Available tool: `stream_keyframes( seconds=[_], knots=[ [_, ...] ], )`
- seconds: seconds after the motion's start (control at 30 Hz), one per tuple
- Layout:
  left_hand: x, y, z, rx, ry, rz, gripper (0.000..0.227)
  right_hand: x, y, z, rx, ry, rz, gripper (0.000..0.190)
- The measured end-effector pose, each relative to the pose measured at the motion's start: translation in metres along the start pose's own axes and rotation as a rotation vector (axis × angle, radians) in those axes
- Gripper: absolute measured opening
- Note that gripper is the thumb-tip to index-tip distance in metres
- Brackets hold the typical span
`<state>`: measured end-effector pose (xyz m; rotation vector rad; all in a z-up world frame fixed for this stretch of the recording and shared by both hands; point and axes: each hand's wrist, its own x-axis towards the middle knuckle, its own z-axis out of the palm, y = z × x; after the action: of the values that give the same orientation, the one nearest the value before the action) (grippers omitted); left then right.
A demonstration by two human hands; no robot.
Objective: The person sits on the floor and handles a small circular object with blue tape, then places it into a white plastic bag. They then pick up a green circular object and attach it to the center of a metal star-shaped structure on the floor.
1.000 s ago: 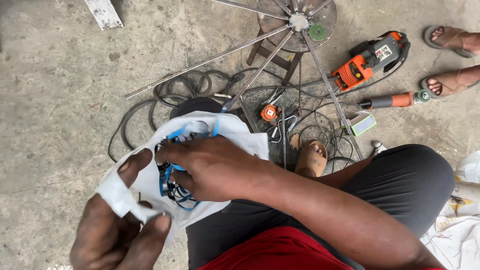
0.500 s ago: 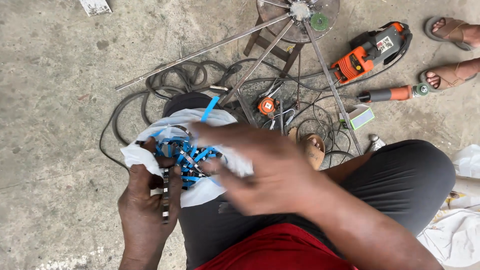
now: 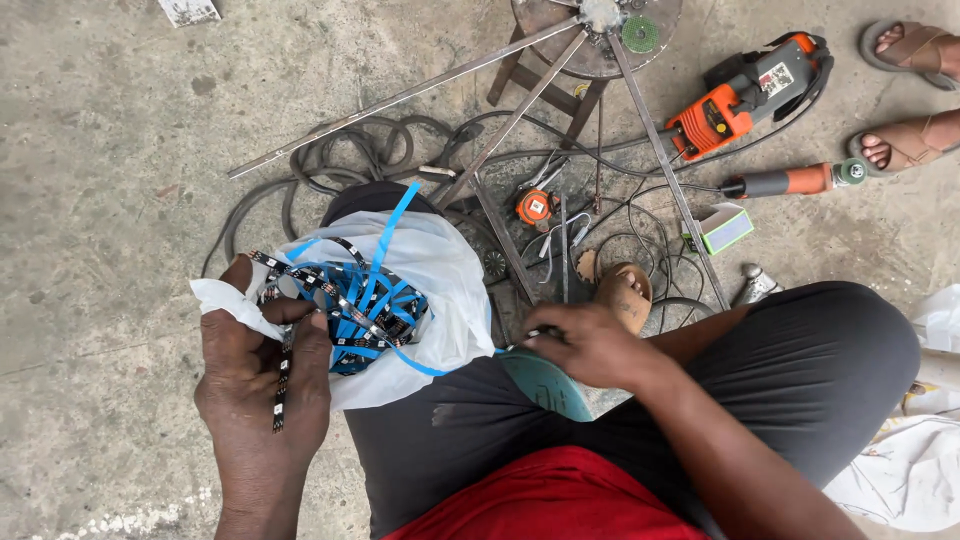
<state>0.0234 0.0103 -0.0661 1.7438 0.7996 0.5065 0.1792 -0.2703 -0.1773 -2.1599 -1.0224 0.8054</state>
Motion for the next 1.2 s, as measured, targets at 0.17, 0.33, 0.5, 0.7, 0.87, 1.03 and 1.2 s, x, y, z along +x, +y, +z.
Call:
stream_keyframes(
  seconds=[0.17, 0.33, 0.5, 0.7, 0.87, 1.03, 1.2],
  knots=[
    [-0.001, 0.008, -0.003, 0.004, -0.032, 0.052, 0.069, -0.036, -0.094, -0.090, -0.002, 0.110, -0.160, 0.018],
    [-0.003, 0.014, -0.005, -0.058, -0.059, 0.031, 0.073, -0.011, -0.169, -0.109, -0.049, 0.125, -0.442, 0.021],
    [-0.017, 0.044, -0.028, -0.154, -0.199, 0.035, 0.082, 0.048, -0.228, -0.093, -0.083, -0.021, -0.382, 0.034],
    [-0.022, 0.032, -0.041, -0.356, -0.431, 0.067, 0.113, 0.097, -0.247, -0.046, -0.366, -0.178, -0.274, 0.035],
    [-0.019, 0.005, -0.029, -0.448, -0.141, 0.143, 0.084, 0.111, -0.245, -0.054, -0.443, -0.327, -0.192, 0.037],
    [-0.008, -0.004, -0.027, -0.324, 0.085, 0.155, 0.061, 0.098, -0.205, -0.080, -0.292, -0.331, -0.226, 0.024],
    [-0.005, 0.004, -0.033, -0.179, 0.177, 0.152, 0.061, 0.067, -0.056, -0.087, 0.399, 0.483, -0.265, 0.018]
  ],
)
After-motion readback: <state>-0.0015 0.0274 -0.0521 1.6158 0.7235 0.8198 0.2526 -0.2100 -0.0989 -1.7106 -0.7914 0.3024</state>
